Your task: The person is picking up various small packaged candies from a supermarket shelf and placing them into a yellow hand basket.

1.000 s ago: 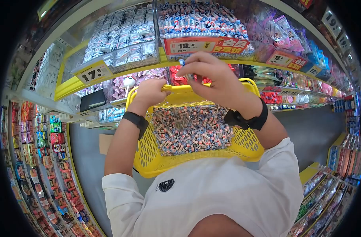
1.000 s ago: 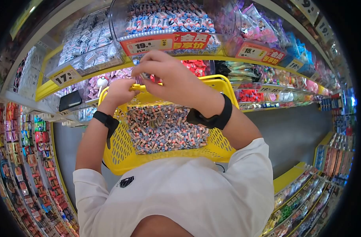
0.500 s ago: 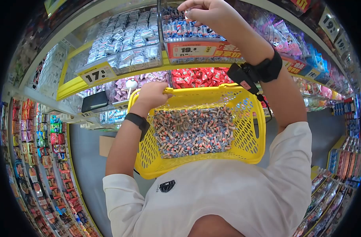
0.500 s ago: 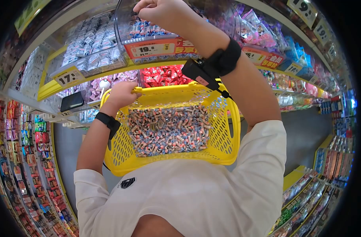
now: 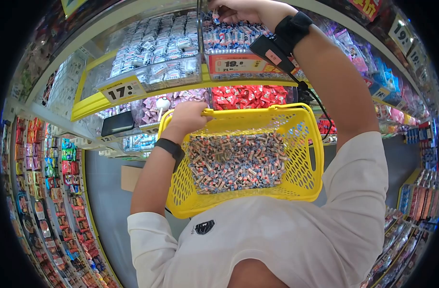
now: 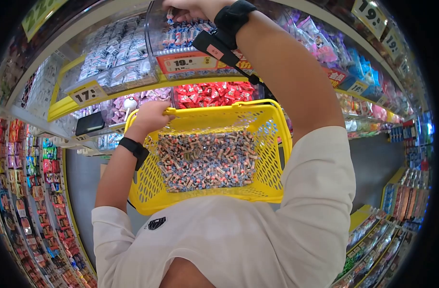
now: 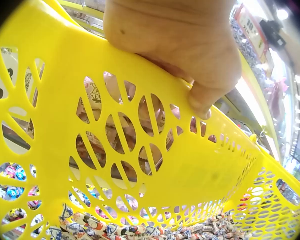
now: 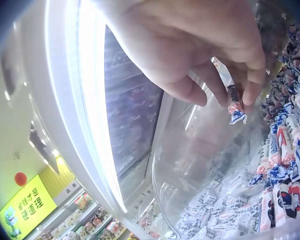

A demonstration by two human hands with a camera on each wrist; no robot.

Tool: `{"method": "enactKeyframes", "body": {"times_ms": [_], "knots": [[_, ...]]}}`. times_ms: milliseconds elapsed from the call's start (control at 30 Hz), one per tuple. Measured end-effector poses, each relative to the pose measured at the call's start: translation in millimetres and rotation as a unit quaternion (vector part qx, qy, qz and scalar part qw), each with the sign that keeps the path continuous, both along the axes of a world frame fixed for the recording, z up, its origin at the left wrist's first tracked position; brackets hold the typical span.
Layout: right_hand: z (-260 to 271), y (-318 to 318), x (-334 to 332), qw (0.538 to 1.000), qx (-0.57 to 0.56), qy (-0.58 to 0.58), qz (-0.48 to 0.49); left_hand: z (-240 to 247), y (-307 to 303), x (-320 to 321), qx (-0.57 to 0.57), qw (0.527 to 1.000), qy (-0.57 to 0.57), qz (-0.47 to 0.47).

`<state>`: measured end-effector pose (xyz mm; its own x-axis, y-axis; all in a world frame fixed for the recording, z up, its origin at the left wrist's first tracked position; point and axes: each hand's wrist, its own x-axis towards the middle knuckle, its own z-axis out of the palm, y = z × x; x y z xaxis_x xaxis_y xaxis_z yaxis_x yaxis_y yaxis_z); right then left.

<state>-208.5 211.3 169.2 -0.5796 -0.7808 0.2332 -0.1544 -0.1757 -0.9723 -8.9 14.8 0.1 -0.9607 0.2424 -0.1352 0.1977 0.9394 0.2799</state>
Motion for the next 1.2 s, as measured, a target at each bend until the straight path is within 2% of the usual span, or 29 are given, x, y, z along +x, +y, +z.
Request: {"method": "enactKeyframes", "body": {"times_ms": [167,267,367,467,567,667,767,967,1067,1167,1200], "knots": [[-17,-24,-52,0.998,0.031,-0.047,0.014,-1,0,-1,-0.002,1.000,0.001,-0.003],[-17,-26,-57,0.998,0.061,-0.015,0.019,1,0,0,-0.002,1.000,0.001,-0.002],[-20,-24,-48,0.996,0.000,-0.077,0.034,-3,-1,0,0.013,1.000,0.014,-0.006],[-18,-25,-40,0.993,0.064,-0.101,-0.003,-1,0,0,-0.004,1.000,0.000,-0.003],[-25,-64,-72,0.942,0.323,-0.048,-0.075,-1,0,0,-0.002,1.000,0.002,-0.002],[-16,-63,-70,0.906,0.413,0.013,-0.088,-3,-1,0,-0.001,1.000,0.005,-0.003],[-11,-66,-69,0.891,0.449,0.000,-0.073,-4,-1,-1,0.001,1.000,0.012,-0.005],[-1,-59,-46,0.903,0.415,0.020,-0.111,-2,-1,0,0.004,1.000,0.008,-0.001],[-6,-20,-27,0.986,0.148,0.046,-0.055,-3,-1,0,0.006,1.000,0.017,-0.006],[7,-29,-20,0.963,0.234,0.056,-0.118,-4,-1,0,0.010,1.000,0.028,-0.008],[11,-22,-7,0.969,0.199,0.105,-0.103,-5,-1,1,0.009,1.000,0.024,-0.008]]}}
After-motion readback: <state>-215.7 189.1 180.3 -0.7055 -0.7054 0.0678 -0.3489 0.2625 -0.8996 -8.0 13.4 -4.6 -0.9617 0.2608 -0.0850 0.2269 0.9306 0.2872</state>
